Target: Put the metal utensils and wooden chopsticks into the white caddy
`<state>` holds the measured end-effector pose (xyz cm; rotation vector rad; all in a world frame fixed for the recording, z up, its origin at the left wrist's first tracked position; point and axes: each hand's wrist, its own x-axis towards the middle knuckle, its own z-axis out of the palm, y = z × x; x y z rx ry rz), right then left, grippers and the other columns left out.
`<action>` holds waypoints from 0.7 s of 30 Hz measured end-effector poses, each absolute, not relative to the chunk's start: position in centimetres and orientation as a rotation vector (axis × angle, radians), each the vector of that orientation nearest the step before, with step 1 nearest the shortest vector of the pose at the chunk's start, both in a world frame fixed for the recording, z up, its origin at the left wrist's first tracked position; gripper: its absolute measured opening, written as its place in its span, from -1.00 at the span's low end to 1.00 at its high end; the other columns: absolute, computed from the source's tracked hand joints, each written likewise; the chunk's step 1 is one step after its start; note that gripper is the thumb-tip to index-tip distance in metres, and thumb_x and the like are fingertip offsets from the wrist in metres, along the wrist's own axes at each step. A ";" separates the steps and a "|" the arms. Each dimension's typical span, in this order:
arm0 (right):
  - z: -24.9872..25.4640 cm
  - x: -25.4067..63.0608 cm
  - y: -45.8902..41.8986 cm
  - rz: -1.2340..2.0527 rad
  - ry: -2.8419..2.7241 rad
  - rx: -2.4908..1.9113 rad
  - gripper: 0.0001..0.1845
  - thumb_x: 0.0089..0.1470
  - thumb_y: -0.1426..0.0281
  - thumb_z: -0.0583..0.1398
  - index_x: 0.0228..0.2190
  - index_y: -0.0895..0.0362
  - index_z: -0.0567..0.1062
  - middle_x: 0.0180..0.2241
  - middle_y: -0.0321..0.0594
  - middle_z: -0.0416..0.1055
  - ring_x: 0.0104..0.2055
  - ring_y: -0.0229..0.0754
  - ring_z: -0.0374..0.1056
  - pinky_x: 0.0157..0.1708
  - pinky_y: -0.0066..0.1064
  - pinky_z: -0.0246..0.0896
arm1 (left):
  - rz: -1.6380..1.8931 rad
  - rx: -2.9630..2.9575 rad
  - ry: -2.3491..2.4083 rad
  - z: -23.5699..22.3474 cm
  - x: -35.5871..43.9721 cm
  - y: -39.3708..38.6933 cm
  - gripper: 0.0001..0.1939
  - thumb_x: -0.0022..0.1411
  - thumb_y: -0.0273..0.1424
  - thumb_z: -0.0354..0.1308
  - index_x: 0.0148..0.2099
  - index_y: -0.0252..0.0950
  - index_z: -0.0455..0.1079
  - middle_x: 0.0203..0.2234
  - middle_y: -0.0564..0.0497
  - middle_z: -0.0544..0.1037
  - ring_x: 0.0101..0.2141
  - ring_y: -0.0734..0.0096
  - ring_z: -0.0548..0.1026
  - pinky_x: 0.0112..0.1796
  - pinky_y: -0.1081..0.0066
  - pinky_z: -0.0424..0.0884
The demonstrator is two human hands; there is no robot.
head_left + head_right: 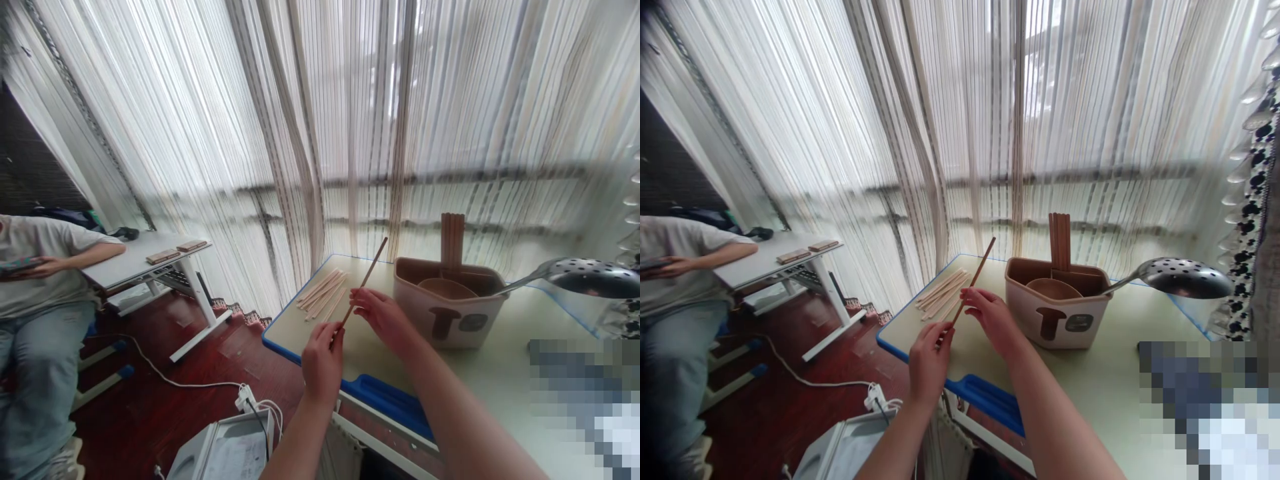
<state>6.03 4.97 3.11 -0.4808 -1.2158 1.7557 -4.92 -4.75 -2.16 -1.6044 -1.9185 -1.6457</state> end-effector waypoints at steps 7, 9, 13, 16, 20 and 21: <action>3.6 6.1 4.9 1.747 -1.108 -0.389 -0.70 -0.14 0.28 0.30 -0.31 0.14 0.53 -0.39 -0.19 0.49 -0.27 -0.22 0.39 -0.17 -0.36 0.28 | -1.665 -1.626 -1.928 -2.1 -4.9 -4.8 -0.86 0.18 -0.38 0.04 -0.24 -0.23 0.42 -0.34 0.00 0.47 -0.40 0.47 0.45 -0.34 0.46 0.41; 3.7 6.1 4.8 1.753 -1.111 -0.372 -0.71 -0.13 0.29 0.29 -0.31 0.15 0.53 -0.39 -0.19 0.49 -0.27 -0.22 0.40 -0.14 -0.34 0.27 | -1.663 -1.624 -1.954 -2.1 -4.9 -4.8 -0.87 0.18 -0.38 0.05 -0.25 -0.23 0.41 -0.34 0.01 0.47 -0.43 0.48 0.44 -0.36 0.46 0.41; 3.8 6.2 4.7 1.746 -1.131 -0.388 -0.71 -0.14 0.29 0.30 -0.30 0.14 0.52 -0.35 -0.17 0.49 -0.24 -0.20 0.40 -0.11 -0.33 0.27 | -1.632 -1.643 -1.968 -2.1 -4.9 -4.8 -0.87 0.18 -0.41 0.05 -0.25 -0.23 0.41 -0.35 0.01 0.47 -0.41 0.46 0.44 -0.34 0.44 0.41; 3.7 6.5 4.9 1.737 -1.148 -0.420 -0.72 -0.15 0.28 0.30 -0.33 0.12 0.51 -0.33 -0.19 0.48 -0.24 -0.19 0.40 -0.14 -0.32 0.30 | -1.591 -1.677 -1.930 -2.0 -4.9 -4.8 -0.84 0.19 -0.44 0.03 -0.21 -0.22 0.41 -0.33 0.00 0.48 -0.34 0.44 0.45 -0.28 0.42 0.41; 3.6 6.9 5.3 1.732 -1.125 -0.456 -0.77 -0.19 0.30 0.32 -0.41 0.09 0.48 -0.38 -0.25 0.46 -0.27 -0.20 0.40 -0.19 -0.31 0.32 | -1.541 -1.713 -1.874 -1.8 -4.9 -4.9 -0.78 0.21 -0.46 0.00 -0.15 -0.20 0.42 -0.30 0.00 0.50 -0.29 0.42 0.46 -0.19 0.39 0.40; 3.6 6.9 5.3 1.734 -1.123 -0.459 -0.78 -0.19 0.30 0.32 -0.42 0.09 0.47 -0.39 -0.26 0.46 -0.27 -0.20 0.39 -0.20 -0.32 0.32 | -1.537 -1.720 -1.868 -1.8 -4.9 -4.9 -0.77 0.21 -0.46 0.00 -0.14 -0.19 0.42 -0.30 0.00 0.50 -0.29 0.42 0.46 -0.18 0.39 0.40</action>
